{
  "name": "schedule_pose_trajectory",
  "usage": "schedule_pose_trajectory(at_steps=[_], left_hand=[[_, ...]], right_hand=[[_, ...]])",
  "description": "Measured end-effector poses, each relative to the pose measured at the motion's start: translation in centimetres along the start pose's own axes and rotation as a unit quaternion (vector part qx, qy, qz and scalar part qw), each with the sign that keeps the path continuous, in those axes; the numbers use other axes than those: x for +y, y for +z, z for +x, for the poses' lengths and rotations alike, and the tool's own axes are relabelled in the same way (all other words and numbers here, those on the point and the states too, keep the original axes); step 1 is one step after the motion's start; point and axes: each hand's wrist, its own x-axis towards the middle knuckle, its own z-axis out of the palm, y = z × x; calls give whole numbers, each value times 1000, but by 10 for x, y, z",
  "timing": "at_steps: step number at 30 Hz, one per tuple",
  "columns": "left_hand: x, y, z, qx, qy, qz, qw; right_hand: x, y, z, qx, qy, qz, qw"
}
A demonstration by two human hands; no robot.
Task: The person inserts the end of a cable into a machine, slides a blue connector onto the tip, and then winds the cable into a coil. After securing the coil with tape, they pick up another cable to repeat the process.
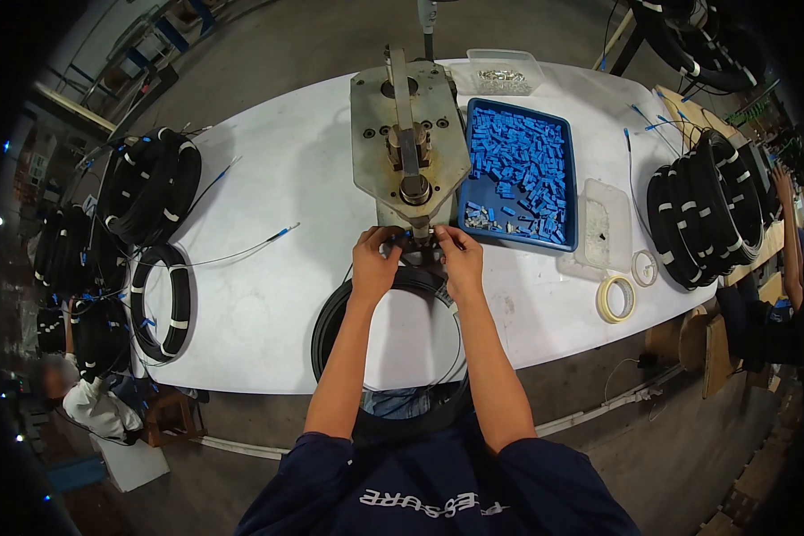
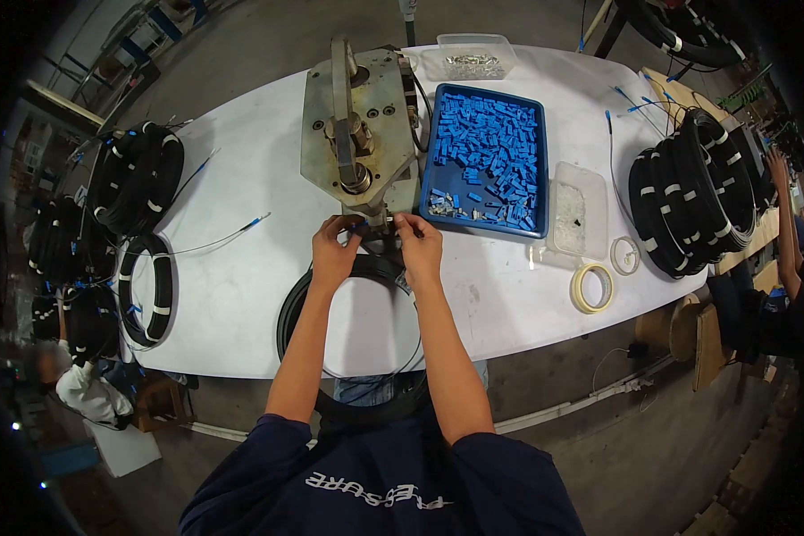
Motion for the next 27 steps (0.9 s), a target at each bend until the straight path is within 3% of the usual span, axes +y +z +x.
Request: schedule_pose_trajectory(at_steps=[27], left_hand=[[-2,2,1,3,2,6,1000]], right_hand=[[0,1,0,5,2,-2,1000]])
